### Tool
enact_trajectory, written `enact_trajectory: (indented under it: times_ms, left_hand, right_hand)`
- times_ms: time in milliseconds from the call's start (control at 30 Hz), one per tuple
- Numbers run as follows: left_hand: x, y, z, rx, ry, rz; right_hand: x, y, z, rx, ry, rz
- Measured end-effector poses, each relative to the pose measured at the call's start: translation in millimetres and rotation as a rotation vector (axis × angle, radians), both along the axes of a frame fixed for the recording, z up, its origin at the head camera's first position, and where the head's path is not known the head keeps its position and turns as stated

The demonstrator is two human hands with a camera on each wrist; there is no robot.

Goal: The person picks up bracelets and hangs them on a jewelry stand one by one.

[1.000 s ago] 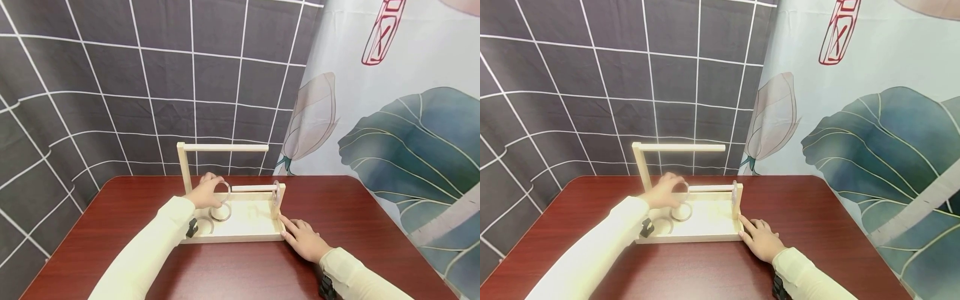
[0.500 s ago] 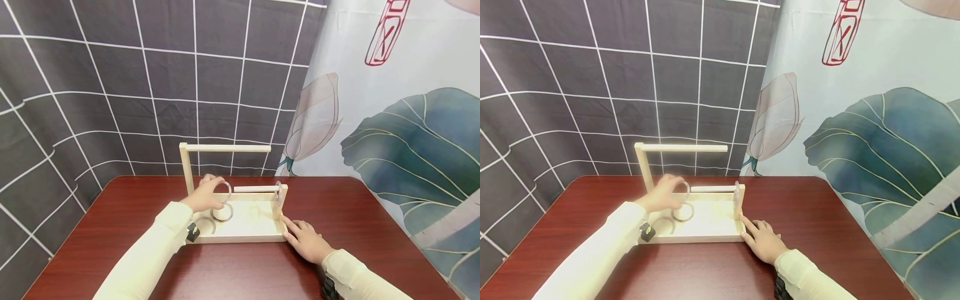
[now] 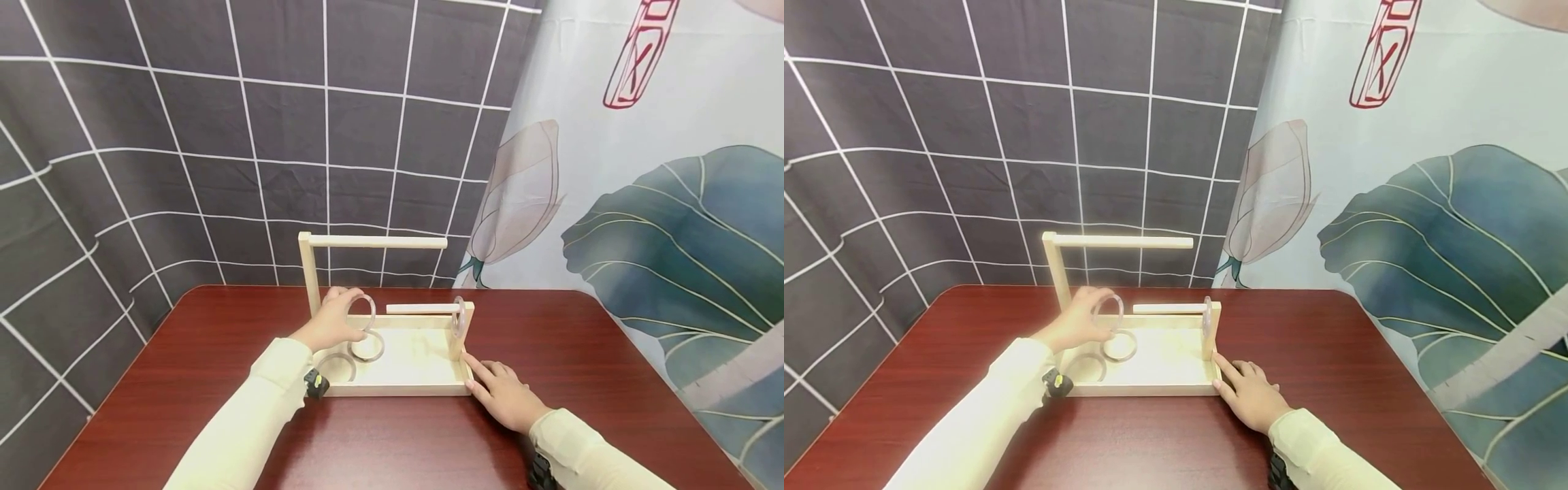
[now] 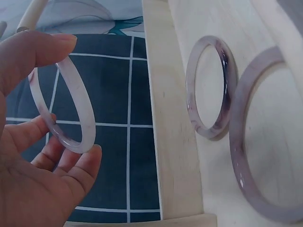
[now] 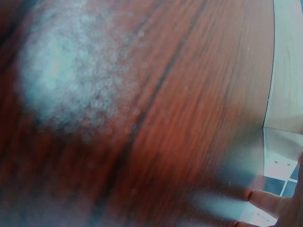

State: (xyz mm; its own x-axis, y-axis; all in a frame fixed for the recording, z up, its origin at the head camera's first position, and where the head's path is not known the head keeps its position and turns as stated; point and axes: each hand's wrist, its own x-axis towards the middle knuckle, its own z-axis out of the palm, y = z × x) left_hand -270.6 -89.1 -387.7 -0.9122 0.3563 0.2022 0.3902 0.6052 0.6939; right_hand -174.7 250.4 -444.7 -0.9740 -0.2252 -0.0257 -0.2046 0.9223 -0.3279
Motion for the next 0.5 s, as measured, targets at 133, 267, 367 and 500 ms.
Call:
enact_trajectory:
  times_ms: [133, 267, 367, 500]
  left_hand:
    - [1.4, -1, -1.3, 0.059, -0.032, 0.018]
    - [4.3, -2, -0.8, 0.117, -0.053, 0.016]
    - [7.3, -1, 0.7, 0.173, -0.077, 0.01]
    - [10.7, 3, 3.2, 0.223, -0.085, -0.007]
  right_hand:
    - [0.7, -1, -0.1, -0.001, 0.0, 0.001]
    - [1.4, -1, 0.2, -0.001, -0.005, 0.001]
    - [1.4, -1, 0.6, 0.0, -0.006, 0.003]
    - [1.8, 0, 2.0, 0.0, -0.003, 0.005]
